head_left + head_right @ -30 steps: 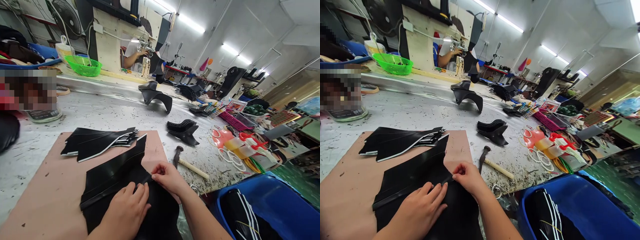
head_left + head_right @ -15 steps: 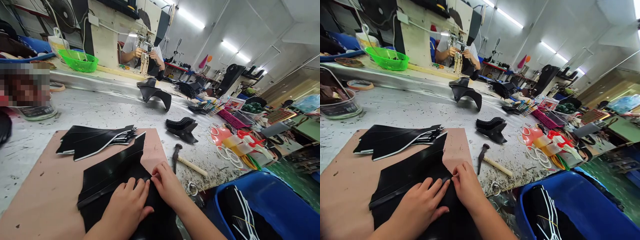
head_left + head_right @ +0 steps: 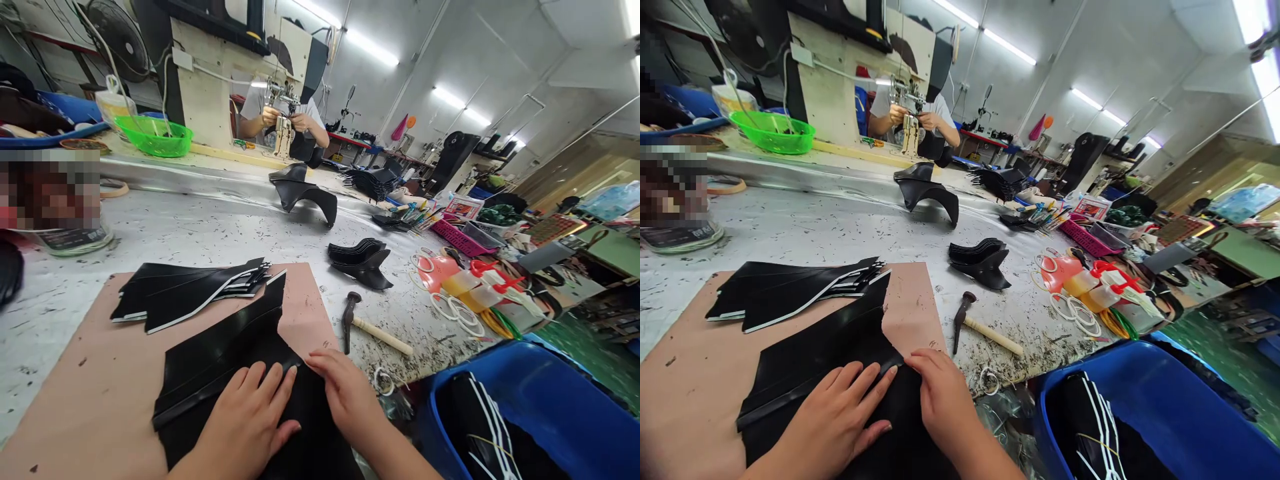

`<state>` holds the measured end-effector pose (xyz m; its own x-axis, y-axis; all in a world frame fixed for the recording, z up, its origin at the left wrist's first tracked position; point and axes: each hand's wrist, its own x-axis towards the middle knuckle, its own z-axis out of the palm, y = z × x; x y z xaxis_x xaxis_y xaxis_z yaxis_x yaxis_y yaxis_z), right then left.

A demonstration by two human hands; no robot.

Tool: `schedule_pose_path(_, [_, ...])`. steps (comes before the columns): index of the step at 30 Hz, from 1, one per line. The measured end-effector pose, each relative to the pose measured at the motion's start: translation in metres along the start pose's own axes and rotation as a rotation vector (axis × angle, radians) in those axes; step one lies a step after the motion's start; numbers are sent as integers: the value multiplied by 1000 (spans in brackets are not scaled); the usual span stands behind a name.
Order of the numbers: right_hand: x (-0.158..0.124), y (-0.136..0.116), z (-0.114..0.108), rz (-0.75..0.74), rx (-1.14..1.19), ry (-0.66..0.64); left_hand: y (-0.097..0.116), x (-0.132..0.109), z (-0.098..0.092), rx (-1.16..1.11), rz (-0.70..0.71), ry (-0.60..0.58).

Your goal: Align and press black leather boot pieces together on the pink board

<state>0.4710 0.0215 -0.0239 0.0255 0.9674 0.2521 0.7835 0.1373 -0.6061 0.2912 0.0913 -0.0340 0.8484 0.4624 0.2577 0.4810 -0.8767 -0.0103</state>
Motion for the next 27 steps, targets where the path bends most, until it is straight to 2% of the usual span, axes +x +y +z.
schedule_pose_path(4, [-3,-3,12,-140,-137,0,0,-1,1,-8,-4,3])
schedule_pose_path(10, [-12,1,19,-55,-131,34,-3,-9,2,68,63,61])
schedule_pose_path(19, [-17,-12,36,-278,-527,78,-7,-13,4,-53,20,61])
schedule_pose_path(24, [-19,-9,39,-375,-657,51,-24,-40,-14,-77,8,106])
schedule_pose_path(27, [-7,-14,26,-399,-580,-85,-39,-66,-23,-47,-105,158])
